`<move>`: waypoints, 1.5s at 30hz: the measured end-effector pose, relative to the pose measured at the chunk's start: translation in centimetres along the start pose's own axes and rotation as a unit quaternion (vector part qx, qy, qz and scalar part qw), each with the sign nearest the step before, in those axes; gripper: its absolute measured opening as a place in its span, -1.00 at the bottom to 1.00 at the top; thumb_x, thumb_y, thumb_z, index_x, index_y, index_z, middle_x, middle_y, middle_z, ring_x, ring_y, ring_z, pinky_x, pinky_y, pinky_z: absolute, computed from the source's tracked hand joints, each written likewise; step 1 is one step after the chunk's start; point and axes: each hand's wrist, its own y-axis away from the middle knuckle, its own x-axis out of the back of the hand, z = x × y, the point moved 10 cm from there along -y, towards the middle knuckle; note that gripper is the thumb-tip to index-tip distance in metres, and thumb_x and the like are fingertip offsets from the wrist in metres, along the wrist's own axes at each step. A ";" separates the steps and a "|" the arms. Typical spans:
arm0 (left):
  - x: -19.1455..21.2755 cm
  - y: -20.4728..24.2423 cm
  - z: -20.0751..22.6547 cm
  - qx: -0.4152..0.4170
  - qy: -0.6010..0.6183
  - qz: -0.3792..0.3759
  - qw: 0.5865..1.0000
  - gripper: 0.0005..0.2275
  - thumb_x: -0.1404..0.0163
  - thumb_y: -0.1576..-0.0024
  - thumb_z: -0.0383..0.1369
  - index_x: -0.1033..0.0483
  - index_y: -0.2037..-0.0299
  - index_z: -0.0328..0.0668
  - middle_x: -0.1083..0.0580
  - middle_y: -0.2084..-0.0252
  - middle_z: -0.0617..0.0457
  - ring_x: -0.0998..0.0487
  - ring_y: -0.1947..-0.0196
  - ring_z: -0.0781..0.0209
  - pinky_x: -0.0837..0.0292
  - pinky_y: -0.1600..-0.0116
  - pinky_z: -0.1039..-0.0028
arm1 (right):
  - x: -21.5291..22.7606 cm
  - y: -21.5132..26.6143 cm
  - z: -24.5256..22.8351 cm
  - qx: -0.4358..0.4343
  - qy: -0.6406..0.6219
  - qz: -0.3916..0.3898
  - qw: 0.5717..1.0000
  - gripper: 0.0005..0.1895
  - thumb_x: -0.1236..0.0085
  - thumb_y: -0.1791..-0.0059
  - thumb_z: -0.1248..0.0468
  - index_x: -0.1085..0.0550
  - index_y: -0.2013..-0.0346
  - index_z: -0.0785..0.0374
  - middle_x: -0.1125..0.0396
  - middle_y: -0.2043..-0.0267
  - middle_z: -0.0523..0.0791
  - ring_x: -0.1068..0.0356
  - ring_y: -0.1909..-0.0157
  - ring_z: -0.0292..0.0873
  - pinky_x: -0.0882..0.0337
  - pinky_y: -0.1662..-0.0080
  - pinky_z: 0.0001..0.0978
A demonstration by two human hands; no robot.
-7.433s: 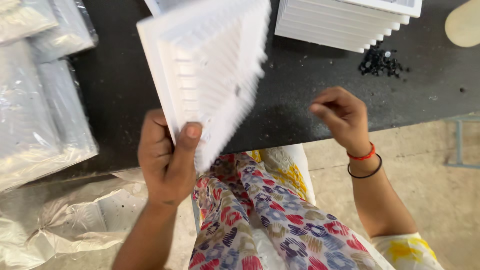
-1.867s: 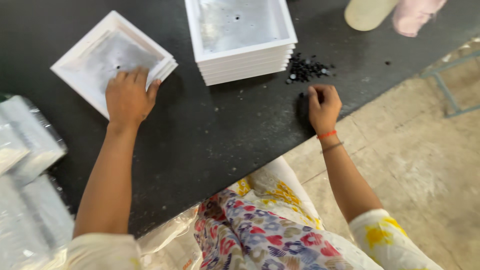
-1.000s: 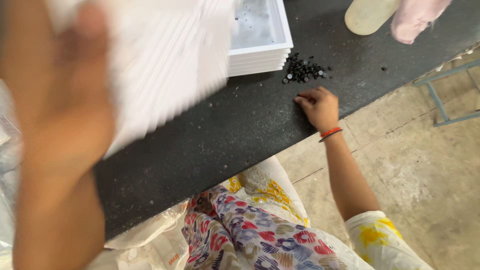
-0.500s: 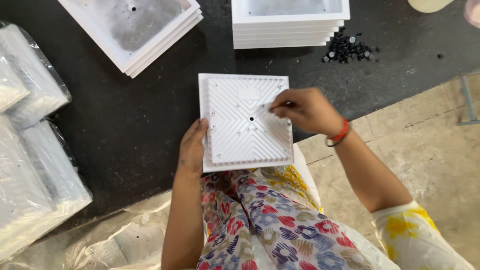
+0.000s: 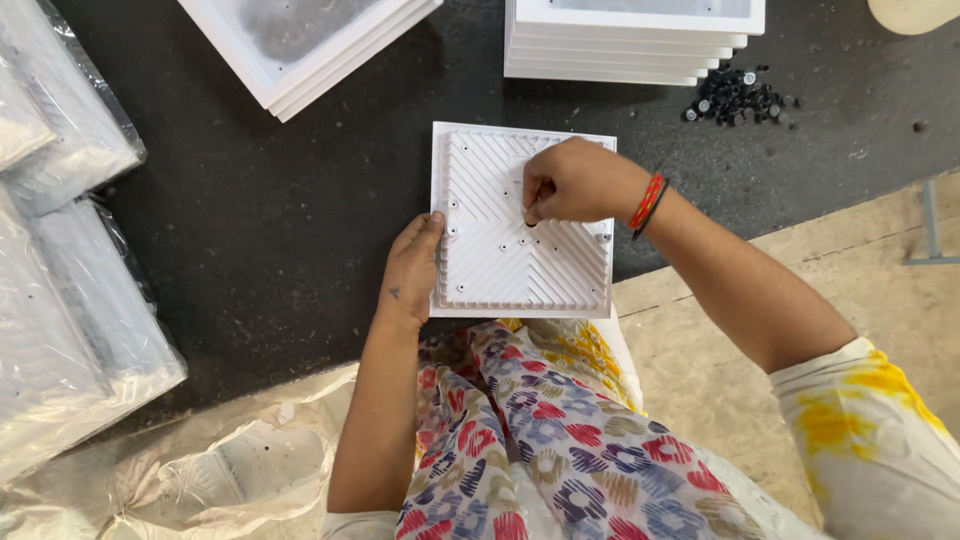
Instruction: The person unpacks white plastic trays from plastic bags, wipes them with a cloth, and inserts small black circular pieces into holes on the tray surface. The person stacks the finished trays on the table.
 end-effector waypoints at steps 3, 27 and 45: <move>-1.1 0.8 1.1 0.010 0.018 -0.026 0.999 -0.68 0.03 -0.29 -0.20 -0.49 0.02 -0.39 -0.56 0.17 0.00 -0.55 0.21 0.31 -0.48 0.07 0.50 | 0.7 0.8 0.4 0.002 -0.058 0.031 0.998 -0.79 -0.45 0.20 0.21 -0.62 0.40 0.25 -0.51 0.42 -0.13 -0.48 0.40 -0.23 -0.44 0.30 -0.40; -9.8 2.9 29.5 -0.627 -0.681 0.106 0.364 -0.83 -0.15 -0.25 -0.46 -0.47 0.04 -0.33 -0.54 0.18 0.03 -0.50 0.10 0.03 -0.46 0.22 0.27 | -2.1 18.8 16.8 -0.028 -0.290 0.590 0.753 -0.87 -0.25 -0.12 0.38 -0.46 0.28 0.31 -0.36 0.37 -0.25 -0.27 0.33 -0.45 -0.31 0.24 -0.63; -4.7 -4.6 25.2 -0.543 -0.774 0.091 0.312 -0.67 -0.04 -0.14 -0.50 -0.53 -0.13 -0.31 -0.56 -0.13 -0.03 -0.53 0.01 0.04 -0.54 0.10 0.30 | 6.1 16.1 24.0 -0.150 0.058 0.635 0.756 -0.91 -0.35 -0.06 0.34 -0.57 0.25 0.28 -0.37 0.17 0.00 -0.37 0.09 0.06 -0.38 0.04 -0.10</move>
